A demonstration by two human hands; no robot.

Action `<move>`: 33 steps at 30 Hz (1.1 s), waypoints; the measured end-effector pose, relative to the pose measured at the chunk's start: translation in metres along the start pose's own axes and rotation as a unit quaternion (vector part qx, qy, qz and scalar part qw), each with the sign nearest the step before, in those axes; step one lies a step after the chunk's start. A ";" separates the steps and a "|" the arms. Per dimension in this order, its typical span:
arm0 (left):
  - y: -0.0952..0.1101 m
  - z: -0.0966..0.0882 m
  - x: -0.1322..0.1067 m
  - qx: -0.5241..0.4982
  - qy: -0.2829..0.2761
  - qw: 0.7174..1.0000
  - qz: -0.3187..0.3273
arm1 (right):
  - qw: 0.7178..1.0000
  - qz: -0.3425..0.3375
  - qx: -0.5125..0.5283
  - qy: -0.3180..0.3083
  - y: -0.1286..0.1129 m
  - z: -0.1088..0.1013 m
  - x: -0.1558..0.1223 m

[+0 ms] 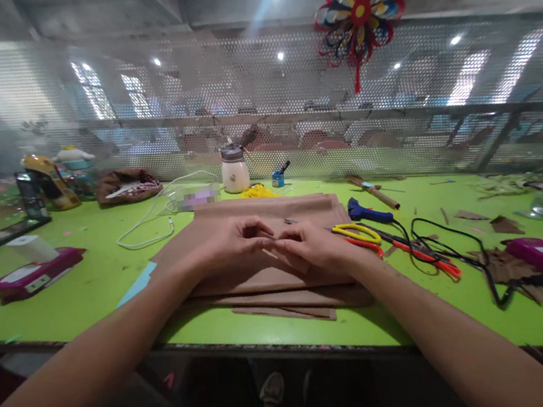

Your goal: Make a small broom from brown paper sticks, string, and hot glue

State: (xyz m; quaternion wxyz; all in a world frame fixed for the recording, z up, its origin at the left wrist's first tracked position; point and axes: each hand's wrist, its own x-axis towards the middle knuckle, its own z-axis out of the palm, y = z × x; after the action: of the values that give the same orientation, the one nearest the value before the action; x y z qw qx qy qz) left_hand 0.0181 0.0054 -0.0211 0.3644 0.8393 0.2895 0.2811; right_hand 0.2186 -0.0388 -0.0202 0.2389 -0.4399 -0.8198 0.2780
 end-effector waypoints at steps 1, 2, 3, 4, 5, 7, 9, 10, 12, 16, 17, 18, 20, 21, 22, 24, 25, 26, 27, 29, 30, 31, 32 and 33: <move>-0.005 -0.001 0.001 0.024 0.003 1.000 -0.010 | 1.000 0.000 -0.015 0.002 0.001 0.000 0.000; -0.009 -0.003 0.001 0.052 0.003 0.998 -0.022 | 0.999 -0.004 -0.031 0.003 0.002 0.001 0.000; -0.013 -0.005 0.001 0.082 -0.004 0.996 -0.033 | 0.999 -0.010 -0.046 0.004 0.005 0.002 0.000; -0.016 -0.007 0.001 0.108 -0.017 0.993 -0.043 | 0.998 -0.014 -0.057 0.007 0.009 0.003 0.002; -0.017 -0.009 0.001 0.130 -0.032 0.990 -0.051 | 0.998 -0.016 -0.065 0.010 0.013 0.005 0.003; -0.017 -0.012 0.000 0.165 -0.059 0.982 -0.067 | 0.997 -0.018 -0.071 0.017 0.022 0.008 0.008; -0.014 -0.013 -0.001 0.194 -0.067 0.975 -0.082 | 0.996 -0.022 -0.078 0.026 0.030 0.012 0.012; -0.011 -0.013 -0.001 0.206 -0.066 0.972 -0.088 | 0.996 -0.026 -0.082 0.031 0.033 0.013 0.014; -0.008 -0.012 -0.001 0.220 -0.067 0.969 -0.093 | 0.995 -0.038 -0.087 0.037 0.037 0.015 0.017; -0.009 -0.007 0.003 0.215 -0.077 0.971 -0.071 | 0.992 -0.083 -0.093 0.031 0.045 0.014 0.023; -0.011 -0.006 0.005 0.217 -0.081 0.971 -0.064 | 0.990 -0.096 -0.096 0.025 0.046 0.014 0.024; -0.012 -0.005 0.007 0.222 -0.087 0.969 -0.059 | 0.989 -0.108 -0.099 0.019 0.048 0.014 0.026; -0.016 -0.003 0.010 0.232 -0.097 0.966 -0.058 | 0.986 -0.127 -0.111 0.012 0.049 0.014 0.028; -0.017 -0.002 0.011 0.232 -0.099 0.966 -0.057 | 0.984 -0.133 -0.119 0.011 0.050 0.014 0.028; -0.019 0.000 0.012 0.229 -0.099 0.967 -0.054 | 0.982 -0.137 -0.127 0.011 0.051 0.015 0.029; -0.021 0.002 0.013 0.224 -0.091 0.969 -0.046 | 0.980 -0.141 -0.139 0.019 0.053 0.016 0.030; -0.022 0.003 0.013 0.225 -0.087 0.970 -0.041 | 0.979 -0.145 -0.144 0.022 0.053 0.017 0.030; -0.023 0.005 0.013 0.227 -0.086 0.969 -0.037 | 0.977 -0.148 -0.150 0.025 0.054 0.017 0.030; -0.025 0.006 0.014 0.230 -0.086 0.969 -0.031 | 0.976 -0.152 -0.156 0.026 0.055 0.018 0.030; -0.029 0.007 0.014 0.244 -0.083 0.966 -0.019 | 0.973 -0.158 -0.170 0.021 0.055 0.018 0.029; -0.031 0.008 0.015 0.253 -0.082 0.964 -0.011 | 0.971 -0.158 -0.178 0.015 0.054 0.017 0.029; -0.034 0.008 0.014 0.262 -0.081 0.962 -0.001 | 0.970 -0.158 -0.187 0.009 0.053 0.016 0.028; -0.036 0.008 0.014 0.270 -0.081 0.959 0.010 | 0.968 -0.157 -0.197 0.004 0.051 0.016 0.027; -0.037 0.008 0.014 0.276 -0.080 0.958 0.021 | 0.966 -0.156 -0.207 -0.001 0.049 0.015 0.026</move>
State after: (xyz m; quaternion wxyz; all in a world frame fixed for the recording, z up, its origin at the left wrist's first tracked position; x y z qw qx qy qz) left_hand 0.0225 0.0323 -0.0511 0.1345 0.9329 0.3077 0.1299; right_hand 0.2254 0.0023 -0.0598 0.1827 -0.3465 -0.9180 0.0622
